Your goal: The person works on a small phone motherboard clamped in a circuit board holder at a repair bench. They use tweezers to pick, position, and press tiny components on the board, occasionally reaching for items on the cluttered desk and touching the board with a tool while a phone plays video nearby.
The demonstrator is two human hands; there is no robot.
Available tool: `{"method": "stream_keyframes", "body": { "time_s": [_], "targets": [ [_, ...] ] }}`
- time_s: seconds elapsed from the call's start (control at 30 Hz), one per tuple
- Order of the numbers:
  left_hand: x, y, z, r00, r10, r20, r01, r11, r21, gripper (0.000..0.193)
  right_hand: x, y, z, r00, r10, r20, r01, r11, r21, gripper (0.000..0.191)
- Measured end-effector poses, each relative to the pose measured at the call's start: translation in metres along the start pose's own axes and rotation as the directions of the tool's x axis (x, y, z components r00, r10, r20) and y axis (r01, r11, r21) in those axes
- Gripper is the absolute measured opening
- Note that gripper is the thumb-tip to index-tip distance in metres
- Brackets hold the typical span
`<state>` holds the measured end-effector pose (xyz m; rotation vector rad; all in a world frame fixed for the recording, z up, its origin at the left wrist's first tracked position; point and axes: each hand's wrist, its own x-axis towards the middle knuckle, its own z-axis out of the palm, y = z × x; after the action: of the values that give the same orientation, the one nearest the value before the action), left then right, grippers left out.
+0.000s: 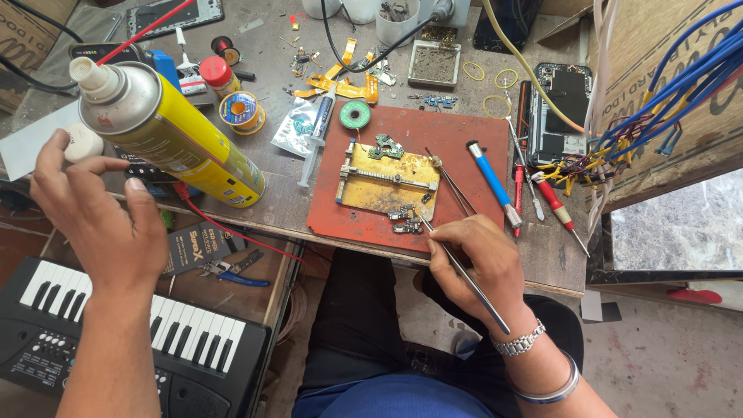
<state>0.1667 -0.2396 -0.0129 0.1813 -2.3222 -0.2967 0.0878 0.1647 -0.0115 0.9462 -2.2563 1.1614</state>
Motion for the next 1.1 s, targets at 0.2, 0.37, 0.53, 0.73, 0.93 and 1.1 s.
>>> {"method": "stream_keyframes", "body": {
  "time_s": [0.2, 0.37, 0.53, 0.73, 0.93, 1.1],
  "targets": [
    [-0.01, 0.02, 0.0, 0.997, -0.007, -0.082, -0.001, 0.996, -0.095, 0.013, 0.001, 0.0, 0.0, 1.0, -0.008, 0.003, 0.008, 1.0, -0.005, 0.016],
    [-0.027, 0.049, 0.002, 0.995, 0.028, -0.098, -0.042, 0.988, -0.151, 0.012, 0.0, 0.0, 0.001, 1.0, -0.006, 0.005, 0.006, 1.0, -0.001, 0.015],
    [-0.033, 0.084, 0.013, 0.996, 0.086, -0.019, -0.088, 0.963, -0.255, 0.009, -0.001, 0.001, 0.001, 1.0, -0.007, -0.002, 0.007, 1.0, -0.011, 0.015],
    [-0.035, 0.108, 0.017, 0.972, 0.227, -0.055, -0.233, 0.921, -0.313, 0.031, -0.001, -0.001, 0.002, 1.0, -0.003, -0.007, 0.003, 1.0, -0.009, 0.015],
    [-0.018, 0.069, -0.005, 0.986, 0.112, -0.126, -0.111, 0.994, 0.016, 0.036, -0.001, -0.001, 0.002, 1.0, 0.011, -0.01, -0.011, 1.0, -0.01, 0.015],
    [-0.002, 0.016, -0.012, 0.999, -0.012, -0.051, 0.005, 0.991, -0.131, 0.052, -0.001, -0.002, 0.001, 1.0, -0.022, -0.005, 0.022, 1.0, -0.019, 0.015]
  ]
}}
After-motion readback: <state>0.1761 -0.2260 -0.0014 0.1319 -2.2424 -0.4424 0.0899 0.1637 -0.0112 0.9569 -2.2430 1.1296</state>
